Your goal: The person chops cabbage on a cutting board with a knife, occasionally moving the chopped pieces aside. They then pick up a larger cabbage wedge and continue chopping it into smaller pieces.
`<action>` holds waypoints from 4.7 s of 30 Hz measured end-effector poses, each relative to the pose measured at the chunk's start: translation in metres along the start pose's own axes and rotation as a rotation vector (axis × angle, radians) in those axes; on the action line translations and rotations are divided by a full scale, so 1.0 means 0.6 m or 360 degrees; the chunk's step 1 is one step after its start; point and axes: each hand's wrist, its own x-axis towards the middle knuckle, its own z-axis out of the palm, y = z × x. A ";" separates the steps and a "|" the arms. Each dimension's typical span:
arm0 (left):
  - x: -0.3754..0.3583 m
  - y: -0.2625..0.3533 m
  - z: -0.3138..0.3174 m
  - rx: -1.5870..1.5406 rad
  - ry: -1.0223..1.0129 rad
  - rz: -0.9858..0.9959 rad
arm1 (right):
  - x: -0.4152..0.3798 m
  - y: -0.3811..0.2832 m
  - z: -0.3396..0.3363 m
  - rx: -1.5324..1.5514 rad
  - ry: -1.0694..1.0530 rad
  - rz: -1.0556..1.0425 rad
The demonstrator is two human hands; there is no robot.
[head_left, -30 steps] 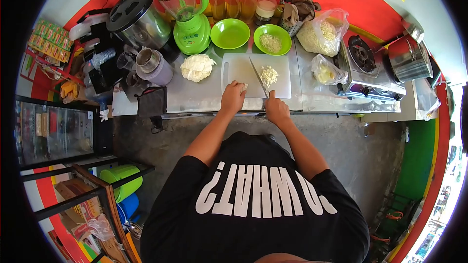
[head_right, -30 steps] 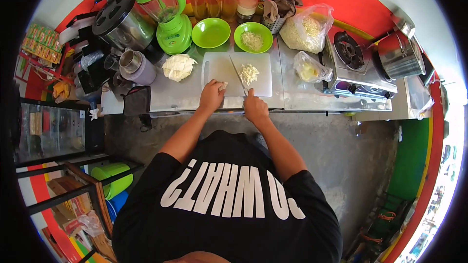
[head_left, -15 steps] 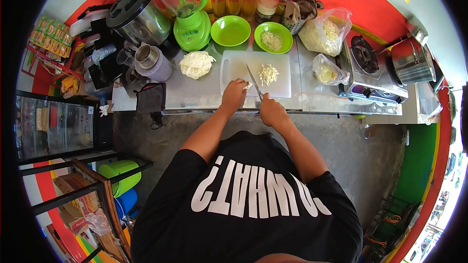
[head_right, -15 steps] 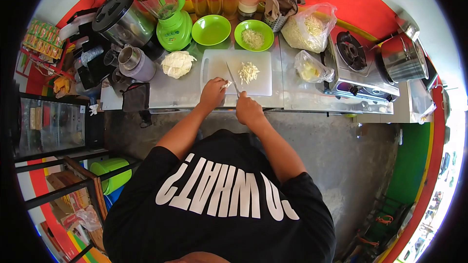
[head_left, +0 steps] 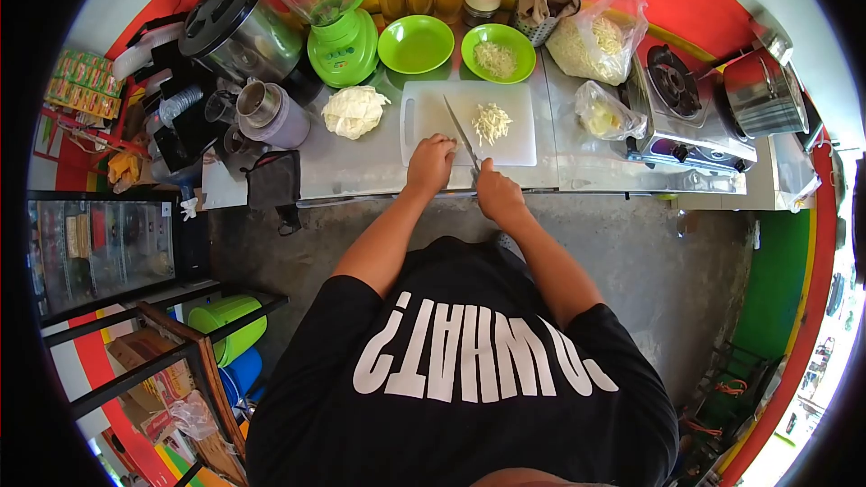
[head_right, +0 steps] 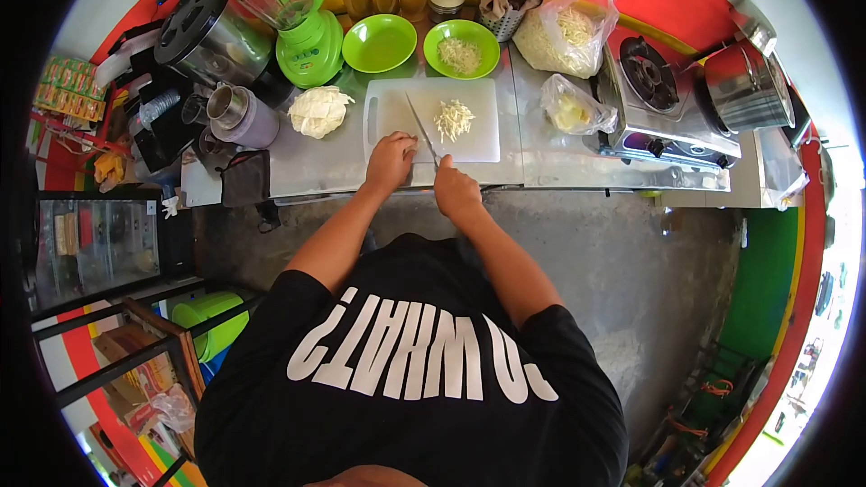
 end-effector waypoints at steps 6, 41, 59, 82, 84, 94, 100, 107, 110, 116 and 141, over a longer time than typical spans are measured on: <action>-0.003 0.005 -0.003 -0.0006 0.0003 -0.0019 | -0.015 -0.026 -0.003 -0.0029 -0.0141 0.0085; -0.007 -0.005 0.000 -0.0117 0.0071 0.0042 | 0.028 -0.057 -0.047 0.0133 -0.0203 0.0134; -0.008 -0.003 0.001 -0.0112 0.0134 0.0083 | 0.050 -0.053 -0.014 0.0159 -0.0112 0.0128; -0.005 -0.008 0.004 -0.0291 0.0133 -0.0071 | 0.031 -0.063 -0.025 0.0143 -0.0149 0.0121; 0.000 -0.007 -0.001 -0.0244 0.0106 -0.0068 | 0.037 -0.058 0.000 0.0136 -0.0027 0.0157; -0.003 -0.003 -0.004 -0.0226 0.0078 -0.0098 | 0.047 -0.049 -0.004 0.0110 -0.0085 0.0052; -0.003 -0.013 0.003 -0.0235 0.0102 -0.0061 | 0.051 -0.051 0.010 0.0138 0.0035 0.0156; -0.004 -0.001 -0.005 -0.0213 0.0053 -0.0125 | 0.030 -0.055 -0.012 0.0119 -0.0084 0.0094; -0.002 -0.008 -0.002 -0.0260 0.0093 -0.0115 | 0.045 -0.051 0.017 0.0137 -0.0012 0.0135; -0.002 -0.014 -0.001 -0.0277 0.0059 -0.0067 | 0.054 -0.054 -0.025 0.0235 -0.0081 0.0099; -0.003 -0.014 -0.012 -0.0384 0.0045 -0.0086 | 0.056 -0.072 -0.002 0.0282 0.0007 0.0134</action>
